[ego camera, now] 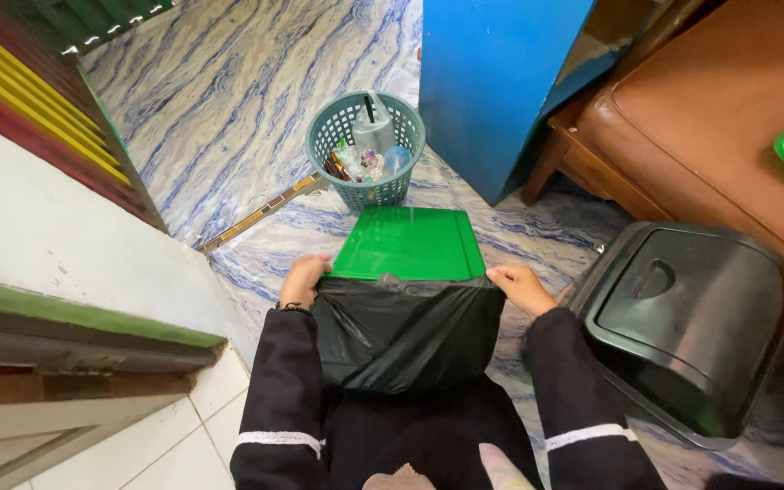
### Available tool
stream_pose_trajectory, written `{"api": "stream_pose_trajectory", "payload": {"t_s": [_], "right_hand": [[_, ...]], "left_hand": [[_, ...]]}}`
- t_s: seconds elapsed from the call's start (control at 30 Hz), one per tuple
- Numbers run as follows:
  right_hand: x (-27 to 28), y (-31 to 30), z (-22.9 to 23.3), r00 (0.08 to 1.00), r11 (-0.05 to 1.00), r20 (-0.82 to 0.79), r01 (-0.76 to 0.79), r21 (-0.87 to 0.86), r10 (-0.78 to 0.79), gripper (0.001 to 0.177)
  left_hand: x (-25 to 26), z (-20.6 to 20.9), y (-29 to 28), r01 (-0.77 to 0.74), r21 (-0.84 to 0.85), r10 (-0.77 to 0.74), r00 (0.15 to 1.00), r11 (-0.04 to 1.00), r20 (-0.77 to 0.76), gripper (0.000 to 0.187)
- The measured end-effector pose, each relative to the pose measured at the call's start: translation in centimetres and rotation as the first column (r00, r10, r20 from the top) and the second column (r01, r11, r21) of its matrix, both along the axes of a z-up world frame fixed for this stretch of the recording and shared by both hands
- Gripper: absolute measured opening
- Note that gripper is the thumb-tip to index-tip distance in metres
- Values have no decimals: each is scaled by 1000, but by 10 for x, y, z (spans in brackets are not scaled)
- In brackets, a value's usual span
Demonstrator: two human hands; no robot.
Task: The person empties the contents of a green plastic bin and a black plastic bin into a large black trash bag. They use their hands to transfer various items, including snack wrappers and plastic bottles, from the bins into the bag. The person then places the empty bins back on the floor.
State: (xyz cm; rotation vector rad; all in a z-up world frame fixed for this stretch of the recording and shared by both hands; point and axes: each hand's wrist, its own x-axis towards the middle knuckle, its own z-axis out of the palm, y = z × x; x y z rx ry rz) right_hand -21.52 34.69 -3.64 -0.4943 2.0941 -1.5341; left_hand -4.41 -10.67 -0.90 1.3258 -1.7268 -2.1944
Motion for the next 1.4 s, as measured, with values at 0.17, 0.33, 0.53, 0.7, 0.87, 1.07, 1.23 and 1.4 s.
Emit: {"api": "stream_pose_trajectory", "payload": {"t_s": [0.17, 0.33, 0.53, 0.7, 0.87, 1.07, 1.23, 1.4], "right_hand": [[-27, -29, -9, 956, 938, -241, 231, 257, -170, 34], [-39, -58, -25, 794, 778, 74, 606, -163, -603, 27], [-5, -61, 11, 573, 505, 107, 784, -359, -813, 29], [25, -52, 69, 584, 578, -104, 732, -362, -805, 42], [70, -53, 102, 555, 600, -238, 688, -408, -797, 47], [110, -33, 131, 506, 635, -387, 656, -408, -771, 44], [118, -31, 139, 549, 625, -303, 635, -455, -779, 44], [122, -32, 157, 535, 557, -237, 583, -591, -811, 37]], "left_hand": [[-19, 13, 13, 61, -61, -43, 965, 996, 258, 27], [-23, 1, 25, 60, -24, -58, 994, 998, 98, 27], [-5, 13, 42, 77, 5, -77, 996, 997, -54, 29], [18, 25, 45, 54, 128, -43, 995, 990, -87, 23], [53, -23, 36, 270, -92, -240, 937, 958, 255, 27], [103, -66, 52, 672, -726, -747, 409, -142, 525, 22], [102, -57, 67, 560, -200, -544, 828, 804, 134, 17], [111, -18, 60, 208, 82, -209, 978, 975, -1, 24]]}}
